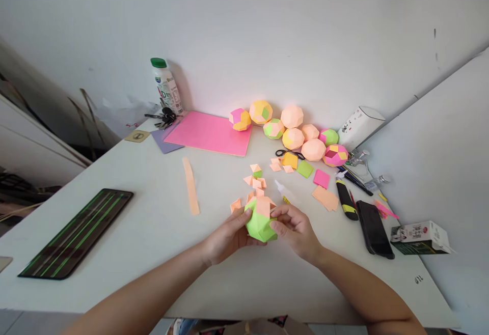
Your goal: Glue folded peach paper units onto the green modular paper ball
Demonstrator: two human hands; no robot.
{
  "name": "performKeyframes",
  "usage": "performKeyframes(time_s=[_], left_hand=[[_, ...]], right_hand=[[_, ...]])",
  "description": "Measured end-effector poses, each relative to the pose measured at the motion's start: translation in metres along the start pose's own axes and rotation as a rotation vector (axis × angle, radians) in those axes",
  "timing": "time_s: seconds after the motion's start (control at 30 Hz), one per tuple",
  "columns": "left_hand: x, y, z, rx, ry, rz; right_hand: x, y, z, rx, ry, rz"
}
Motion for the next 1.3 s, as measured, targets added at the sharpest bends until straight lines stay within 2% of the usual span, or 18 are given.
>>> performKeyframes(time_s=[0.23, 0.5, 0.73, 0.87, 1.0, 1.1, 1.2, 1.3], left_hand=[[-0.002, -0.010, 0.005, -0.105, 0.073, -0.115], [-0.003, -0.013, 0.006, -0.149, 0.112, -0.249], [0.010, -0.021, 0.009, -0.248, 0.013, -0.231], [0.017, -0.011, 0.005, -0.165, -0.074, -0.103], [0.017, 0.005, 0.000, -0.038, -0.108, 0.023], [0.017, 0.012, -0.002, 0.011, -0.134, 0.085], [0.019, 0.009, -0.002, -0.002, -0.181, 0.156], [0.026, 0.000, 0.000, -0.084, -0.245, 0.214]], right_hand=[[-0.004, 0.002, -0.003, 0.040, 0.038, -0.106], [-0.004, -0.008, -0.001, -0.085, -0.011, -0.100], [-0.008, -0.015, 0.000, -0.159, 0.077, -0.098], [-0.007, -0.017, -0.002, -0.176, 0.111, -0.032], [0.000, -0.012, -0.002, -0.118, 0.092, -0.053], [0.004, -0.008, 0.000, -0.047, 0.093, -0.081], [0.008, -0.004, 0.004, 0.037, 0.077, -0.088], [0.016, 0.003, 0.007, 0.136, 0.032, -0.127]])
Point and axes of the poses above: each hand's wrist, its own z-axis away from the middle knuckle, its own y-axis out of the palm, x = y × z, the point moved 7 cm from there along -z, towards the middle knuckle, and after that the axes turned 10 degrees about x, right-handed, at the moved point
